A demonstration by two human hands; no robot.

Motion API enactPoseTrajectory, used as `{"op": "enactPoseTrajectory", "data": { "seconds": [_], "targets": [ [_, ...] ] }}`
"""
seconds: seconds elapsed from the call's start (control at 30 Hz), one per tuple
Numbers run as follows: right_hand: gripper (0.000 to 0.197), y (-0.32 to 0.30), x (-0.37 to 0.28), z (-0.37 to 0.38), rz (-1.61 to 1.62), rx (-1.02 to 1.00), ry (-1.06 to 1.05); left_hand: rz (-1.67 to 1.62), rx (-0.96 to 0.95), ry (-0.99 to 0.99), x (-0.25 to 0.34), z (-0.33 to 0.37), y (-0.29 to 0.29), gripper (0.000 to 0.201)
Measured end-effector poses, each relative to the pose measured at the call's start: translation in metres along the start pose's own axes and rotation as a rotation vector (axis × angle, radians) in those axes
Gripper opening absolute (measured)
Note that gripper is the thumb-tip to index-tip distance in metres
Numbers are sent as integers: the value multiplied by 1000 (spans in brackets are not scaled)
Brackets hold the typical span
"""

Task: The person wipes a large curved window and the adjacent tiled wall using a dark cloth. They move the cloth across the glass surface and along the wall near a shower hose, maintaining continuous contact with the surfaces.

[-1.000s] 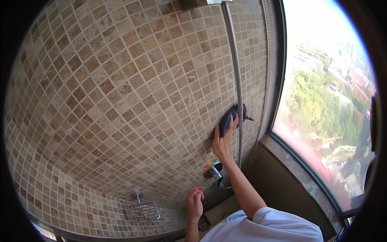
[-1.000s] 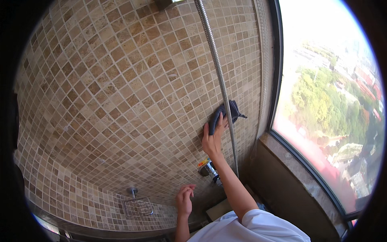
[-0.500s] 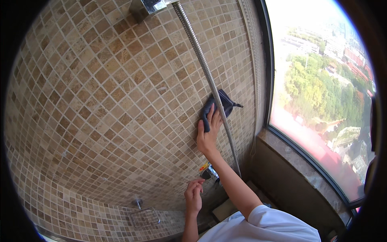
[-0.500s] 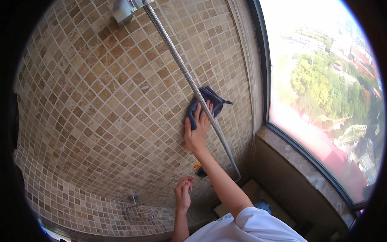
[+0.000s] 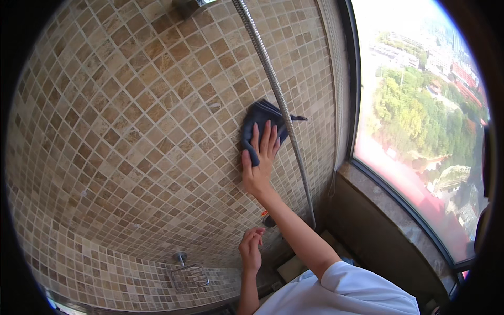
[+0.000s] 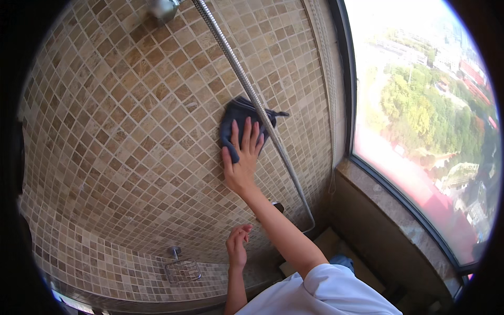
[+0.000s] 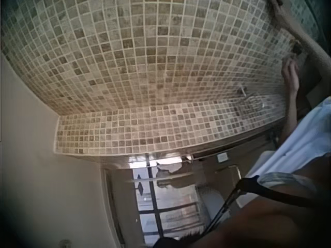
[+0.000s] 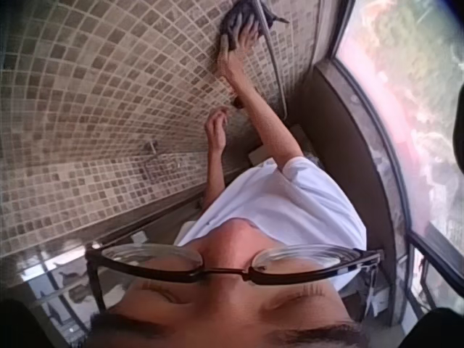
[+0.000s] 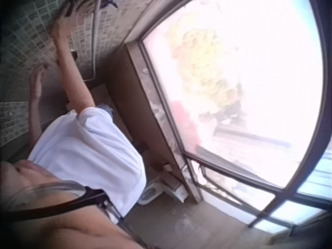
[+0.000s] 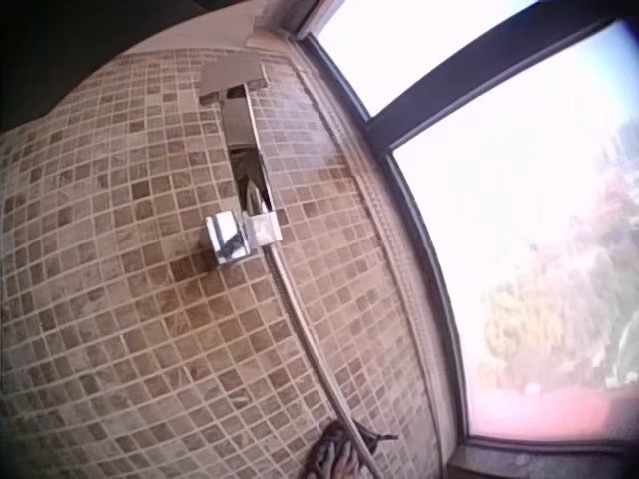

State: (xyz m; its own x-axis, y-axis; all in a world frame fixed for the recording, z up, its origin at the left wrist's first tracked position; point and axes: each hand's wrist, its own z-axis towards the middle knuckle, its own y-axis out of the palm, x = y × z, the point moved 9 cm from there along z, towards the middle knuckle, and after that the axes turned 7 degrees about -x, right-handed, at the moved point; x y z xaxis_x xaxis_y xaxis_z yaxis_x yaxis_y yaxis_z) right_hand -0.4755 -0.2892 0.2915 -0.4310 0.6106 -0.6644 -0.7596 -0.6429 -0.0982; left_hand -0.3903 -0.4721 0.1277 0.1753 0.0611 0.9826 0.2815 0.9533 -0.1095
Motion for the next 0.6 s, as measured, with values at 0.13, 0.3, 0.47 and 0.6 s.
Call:
{"op": "enactPoseTrajectory", "data": {
  "seconds": [0.13, 0.3, 0.47, 0.6],
  "targets": [
    [71, 1, 210, -160, 237, 217, 671, 104, -71, 55, 5, -6, 15, 27],
    [69, 12, 99, -80, 303, 58, 586, 88, -25, -65, -32, -26, 3, 25],
    [51, 16, -46, -7, 22, -280, -174, 41, -8, -41, -5, -14, -3, 27],
    [65, 15, 165, -146, 30, 71, 463, 89, -3, 100, 17, -13, -8, 25]
  ]
}}
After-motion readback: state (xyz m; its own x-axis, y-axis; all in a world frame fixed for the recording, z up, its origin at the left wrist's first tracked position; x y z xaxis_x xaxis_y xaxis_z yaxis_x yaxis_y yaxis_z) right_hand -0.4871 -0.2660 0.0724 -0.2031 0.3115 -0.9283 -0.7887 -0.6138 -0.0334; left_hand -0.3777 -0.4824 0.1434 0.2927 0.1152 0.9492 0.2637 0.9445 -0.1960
